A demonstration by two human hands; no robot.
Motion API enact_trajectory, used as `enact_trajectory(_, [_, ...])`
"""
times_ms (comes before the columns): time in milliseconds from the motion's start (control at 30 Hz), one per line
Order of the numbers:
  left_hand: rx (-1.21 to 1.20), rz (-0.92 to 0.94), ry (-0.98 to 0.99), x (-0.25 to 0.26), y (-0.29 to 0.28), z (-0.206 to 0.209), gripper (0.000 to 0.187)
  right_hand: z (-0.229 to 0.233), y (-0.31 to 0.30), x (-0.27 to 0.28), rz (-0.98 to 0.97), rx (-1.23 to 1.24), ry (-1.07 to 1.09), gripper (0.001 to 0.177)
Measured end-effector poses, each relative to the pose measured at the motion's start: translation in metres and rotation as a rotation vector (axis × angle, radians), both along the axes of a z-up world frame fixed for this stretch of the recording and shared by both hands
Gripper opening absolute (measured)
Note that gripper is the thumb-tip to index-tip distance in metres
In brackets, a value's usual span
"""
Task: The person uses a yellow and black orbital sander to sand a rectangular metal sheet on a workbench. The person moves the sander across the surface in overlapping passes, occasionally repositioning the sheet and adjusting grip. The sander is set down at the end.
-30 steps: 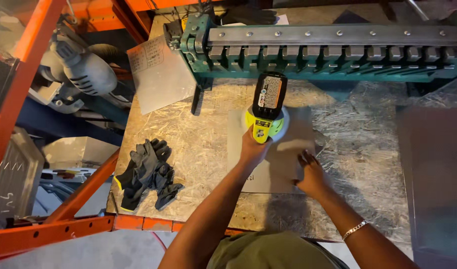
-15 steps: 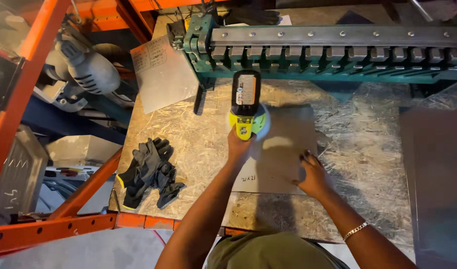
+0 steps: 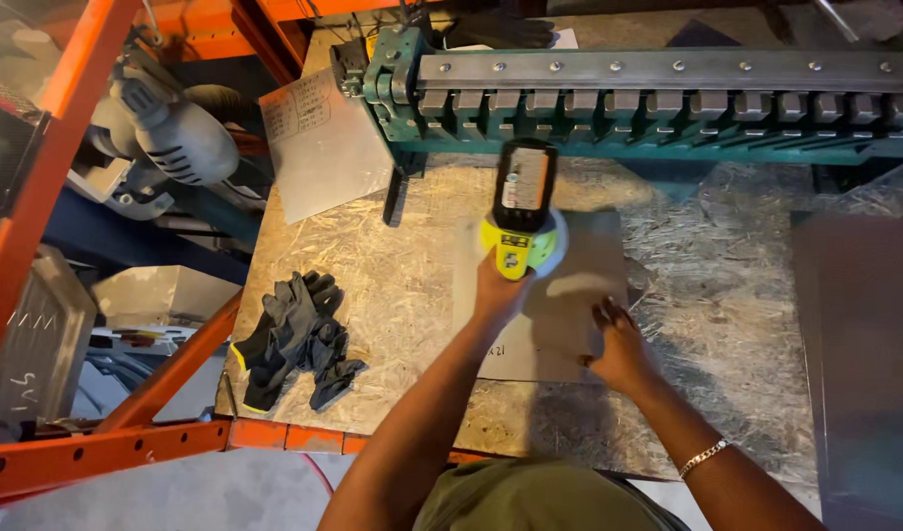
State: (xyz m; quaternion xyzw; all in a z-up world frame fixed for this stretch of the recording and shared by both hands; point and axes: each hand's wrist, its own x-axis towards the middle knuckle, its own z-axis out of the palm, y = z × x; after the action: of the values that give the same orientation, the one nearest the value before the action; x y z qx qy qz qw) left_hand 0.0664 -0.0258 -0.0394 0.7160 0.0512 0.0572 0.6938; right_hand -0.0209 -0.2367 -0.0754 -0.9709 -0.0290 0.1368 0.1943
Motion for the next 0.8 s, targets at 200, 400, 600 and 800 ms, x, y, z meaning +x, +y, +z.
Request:
enact_trajectory(200, [0.063,-0.084,0.031,-0.009,-0.041,0.035,0.039,-0.01,0.019,-0.023,0.017,-0.228,-0.012,0.072])
enact_trajectory(400, [0.012,-0.227,0.106,0.008,-0.072,0.018,0.043,-0.15,0.004,-0.033,-0.089,-0.13,-0.463,0.058])
enact_trajectory(600, [0.069,-0.274,0.102,0.004,-0.085,0.022,0.046,-0.078,0.007,-0.047,-0.143,-0.016,-0.294,0.047])
enact_trajectory(800, [0.023,-0.311,0.127,-0.001,-0.07,0.024,0.046,-0.043,0.005,-0.057,-0.007,-0.143,-0.159,0.048])
